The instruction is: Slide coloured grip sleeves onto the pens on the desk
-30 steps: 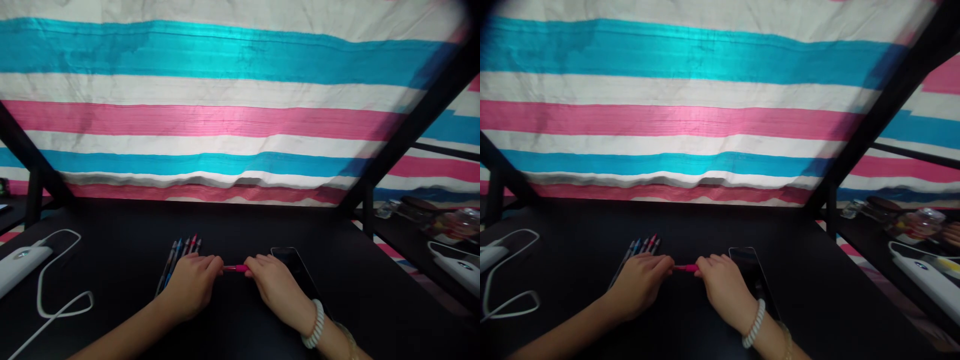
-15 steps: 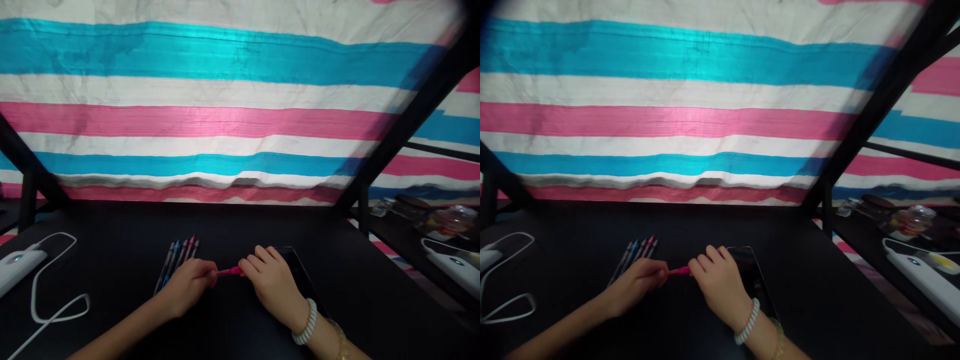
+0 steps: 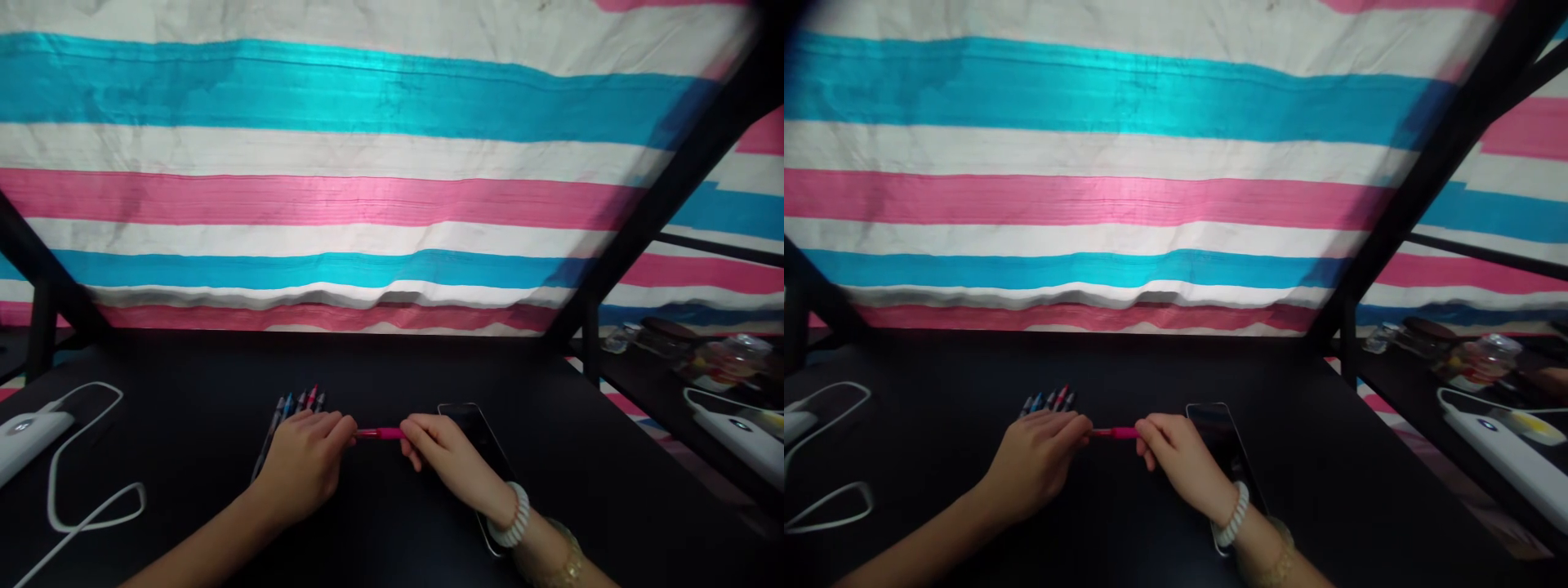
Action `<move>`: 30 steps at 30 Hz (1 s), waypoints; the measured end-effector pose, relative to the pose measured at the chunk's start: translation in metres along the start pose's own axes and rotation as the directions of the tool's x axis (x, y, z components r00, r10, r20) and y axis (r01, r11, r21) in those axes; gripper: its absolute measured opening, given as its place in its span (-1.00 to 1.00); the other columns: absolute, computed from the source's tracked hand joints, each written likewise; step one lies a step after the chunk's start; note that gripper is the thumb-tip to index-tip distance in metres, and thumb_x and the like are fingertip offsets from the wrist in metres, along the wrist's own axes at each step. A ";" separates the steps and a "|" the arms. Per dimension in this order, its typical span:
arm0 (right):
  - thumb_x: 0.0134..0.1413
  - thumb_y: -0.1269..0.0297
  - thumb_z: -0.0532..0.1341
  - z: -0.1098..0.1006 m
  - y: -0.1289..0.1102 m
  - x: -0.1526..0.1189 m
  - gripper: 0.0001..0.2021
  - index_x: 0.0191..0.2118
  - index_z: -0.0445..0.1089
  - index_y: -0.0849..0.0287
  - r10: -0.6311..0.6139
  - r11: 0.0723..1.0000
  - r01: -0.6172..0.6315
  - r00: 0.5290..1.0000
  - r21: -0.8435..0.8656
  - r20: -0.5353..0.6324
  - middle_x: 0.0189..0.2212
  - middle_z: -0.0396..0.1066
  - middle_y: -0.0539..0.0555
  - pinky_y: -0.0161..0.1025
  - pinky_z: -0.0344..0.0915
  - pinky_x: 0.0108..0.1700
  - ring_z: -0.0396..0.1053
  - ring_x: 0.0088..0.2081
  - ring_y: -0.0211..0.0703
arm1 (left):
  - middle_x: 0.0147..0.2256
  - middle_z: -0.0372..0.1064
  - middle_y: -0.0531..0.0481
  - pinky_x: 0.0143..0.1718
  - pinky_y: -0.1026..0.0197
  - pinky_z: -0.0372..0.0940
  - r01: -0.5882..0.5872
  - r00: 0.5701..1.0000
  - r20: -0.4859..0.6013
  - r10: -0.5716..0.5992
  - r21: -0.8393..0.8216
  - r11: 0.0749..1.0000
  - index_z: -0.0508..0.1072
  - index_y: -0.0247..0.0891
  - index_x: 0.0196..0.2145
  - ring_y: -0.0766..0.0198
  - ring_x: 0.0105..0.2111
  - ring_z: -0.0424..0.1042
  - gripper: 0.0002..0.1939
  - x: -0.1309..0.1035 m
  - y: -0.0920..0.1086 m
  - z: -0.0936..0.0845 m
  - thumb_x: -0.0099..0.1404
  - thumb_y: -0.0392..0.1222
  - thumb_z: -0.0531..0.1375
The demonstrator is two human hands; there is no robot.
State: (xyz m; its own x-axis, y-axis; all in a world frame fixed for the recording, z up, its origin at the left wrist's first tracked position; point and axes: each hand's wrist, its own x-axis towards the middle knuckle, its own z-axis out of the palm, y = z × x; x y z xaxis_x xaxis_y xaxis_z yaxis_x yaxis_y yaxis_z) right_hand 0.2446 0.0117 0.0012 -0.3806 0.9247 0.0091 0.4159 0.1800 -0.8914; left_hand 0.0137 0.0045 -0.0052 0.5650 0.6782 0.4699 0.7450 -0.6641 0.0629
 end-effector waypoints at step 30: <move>0.16 -0.06 0.19 0.000 0.000 0.002 -0.63 -0.41 0.33 0.18 0.078 0.975 -0.062 0.995 0.214 -0.069 -0.54 0.32 -0.01 -0.37 0.16 -0.53 0.23 -0.52 -0.29 | -0.46 0.42 0.01 -0.43 0.19 0.13 0.070 0.998 -0.009 -0.070 0.020 0.997 0.41 -0.22 -0.28 0.21 -0.49 0.39 -0.77 -0.001 -0.003 -0.002 0.40 -0.28 -0.04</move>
State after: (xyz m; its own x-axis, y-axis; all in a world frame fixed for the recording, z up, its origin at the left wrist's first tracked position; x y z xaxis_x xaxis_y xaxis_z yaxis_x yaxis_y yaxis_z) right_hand 0.2442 0.0134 0.0012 -0.2886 0.9570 -0.0294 0.2526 0.0465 -0.9665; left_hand 0.0107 0.0052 -0.0038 0.5086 0.7201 0.4721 0.7896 -0.6086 0.0777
